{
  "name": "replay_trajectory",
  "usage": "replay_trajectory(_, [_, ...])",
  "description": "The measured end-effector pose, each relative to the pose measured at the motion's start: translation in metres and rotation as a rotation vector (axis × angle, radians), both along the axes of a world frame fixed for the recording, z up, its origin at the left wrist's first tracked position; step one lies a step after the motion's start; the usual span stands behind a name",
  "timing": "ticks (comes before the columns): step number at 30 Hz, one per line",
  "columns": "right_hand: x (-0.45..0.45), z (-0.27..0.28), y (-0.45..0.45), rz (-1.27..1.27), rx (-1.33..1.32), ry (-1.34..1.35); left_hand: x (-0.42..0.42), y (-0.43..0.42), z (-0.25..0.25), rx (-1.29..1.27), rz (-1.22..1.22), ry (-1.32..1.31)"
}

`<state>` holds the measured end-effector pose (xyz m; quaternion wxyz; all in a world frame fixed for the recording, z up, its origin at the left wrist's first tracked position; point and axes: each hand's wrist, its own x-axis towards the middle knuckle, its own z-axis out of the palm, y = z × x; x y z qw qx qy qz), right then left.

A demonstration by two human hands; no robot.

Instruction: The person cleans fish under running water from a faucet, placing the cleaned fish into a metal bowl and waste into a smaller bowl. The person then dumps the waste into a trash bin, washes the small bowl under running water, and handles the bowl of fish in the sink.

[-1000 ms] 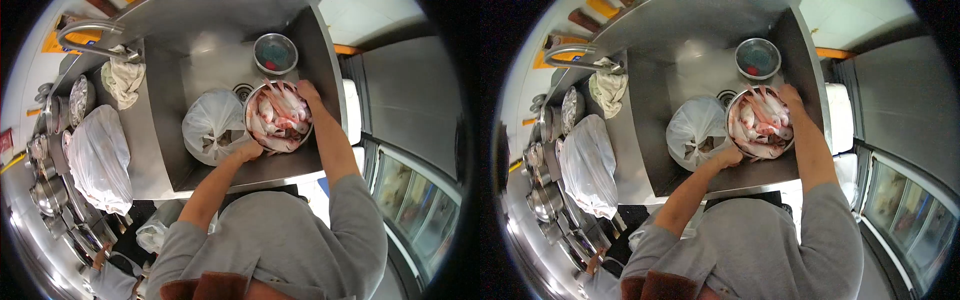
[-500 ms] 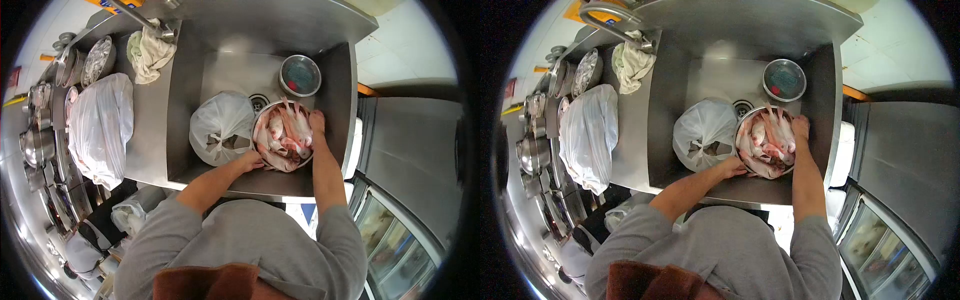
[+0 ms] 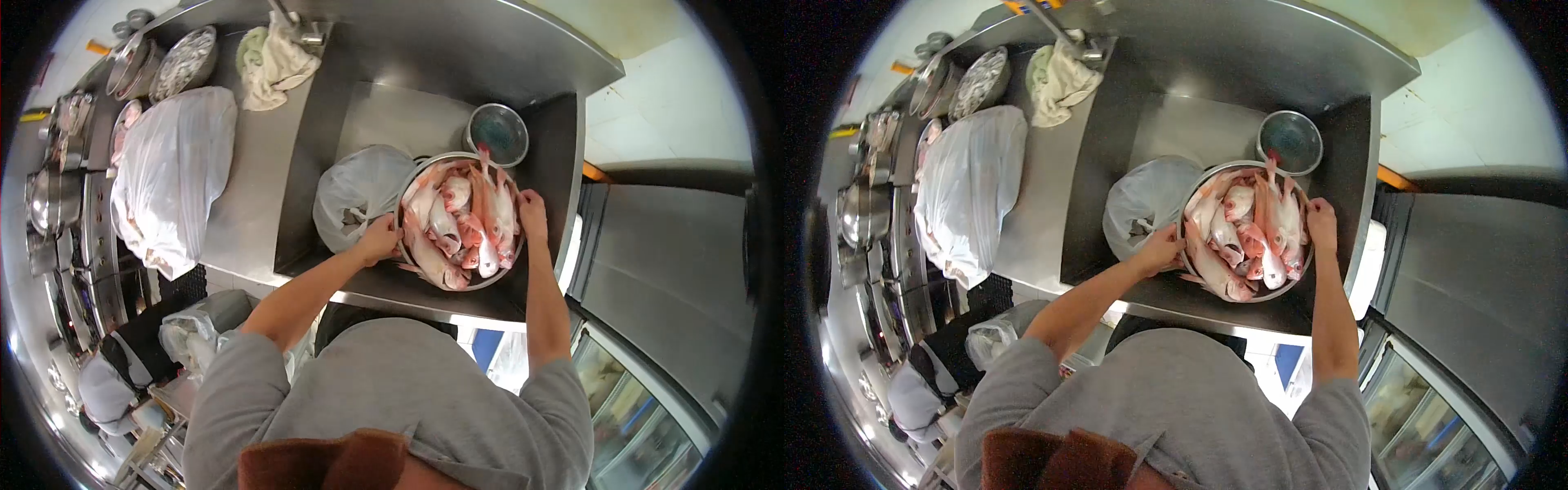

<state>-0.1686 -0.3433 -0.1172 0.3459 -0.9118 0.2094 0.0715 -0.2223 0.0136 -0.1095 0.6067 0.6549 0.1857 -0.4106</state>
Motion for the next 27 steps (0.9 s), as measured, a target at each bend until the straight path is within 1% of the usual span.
replay_trajectory(1, [0.0,0.021,0.008,0.024,0.034,-0.029,0.004,0.009,0.018,0.017,0.036,0.017])
replay_trajectory(2, [0.004,0.039,0.016,0.058,0.077,-0.064,0.006,0.018,0.022,0.028,0.072,-0.005])
replay_trajectory(4, [0.013,0.061,0.029,0.128,0.165,-0.155,0.0,0.036,0.027,0.04,0.081,-0.228])
replay_trajectory(5, [0.018,0.073,0.035,0.137,0.234,-0.138,-0.003,0.041,0.07,0.036,0.172,-0.242])
replay_trajectory(6, [0.016,0.078,0.035,0.142,0.3,-0.115,-0.014,0.043,0.085,0.061,0.216,-0.264])
replay_trajectory(7, [0.02,0.083,0.038,0.173,0.36,-0.175,-0.021,0.049,0.101,-0.003,0.254,-0.329])
replay_trajectory(8, [0.019,0.104,0.049,0.159,0.404,-0.158,-0.027,0.055,0.115,-0.069,0.282,-0.4])
replay_trajectory(10, [0.025,0.118,0.057,0.259,0.395,-0.216,-0.043,0.055,0.133,-0.023,0.378,-0.453])
replay_trajectory(12, [0.032,0.129,0.065,0.288,0.464,-0.201,-0.06,0.052,0.16,0.01,0.47,-0.48])
replay_trajectory(13, [0.038,0.168,0.086,0.31,0.432,-0.208,-0.066,0.071,0.188,-0.038,0.529,-0.491])
replay_trajectory(14, [0.041,0.171,0.095,0.29,0.527,-0.14,-0.075,0.075,0.19,-0.072,0.581,-0.501])
replay_trajectory(15, [0.041,0.175,0.105,0.348,0.458,-0.203,-0.085,0.073,0.196,-0.093,0.677,-0.518])
replay_trajectory(16, [0.05,0.18,0.116,0.409,0.431,-0.231,-0.098,0.081,0.215,-0.105,0.684,-0.538])
replay_trajectory(17, [0.046,0.196,0.138,0.463,0.389,-0.228,-0.108,0.093,0.222,-0.113,0.751,-0.55])
replay_trajectory(18, [0.046,0.2,0.164,0.525,0.353,-0.269,-0.113,0.112,0.219,-0.12,0.816,-0.562])
replay_trajectory(19, [0.058,0.181,0.195,0.507,0.417,-0.218,-0.115,0.139,0.204,-0.132,0.818,-0.582])
replay_trajectory(20, [0.065,0.158,0.204,0.486,0.492,-0.158,-0.121,0.145,0.191,-0.116,0.82,-0.58])
replay_trajectory(22, [0.07,0.147,0.237,0.458,0.564,-0.15,-0.122,0.169,0.171,-0.108,0.838,-0.582])
replay_trajectory(24, [0.072,0.153,0.251,0.489,0.542,-0.17,-0.13,0.176,0.166,-0.063,0.812,-0.638])
replay_trajectory(27, [0.079,0.169,0.26,0.508,0.508,-0.155,-0.135,0.17,0.168,-0.113,0.887,-0.627])
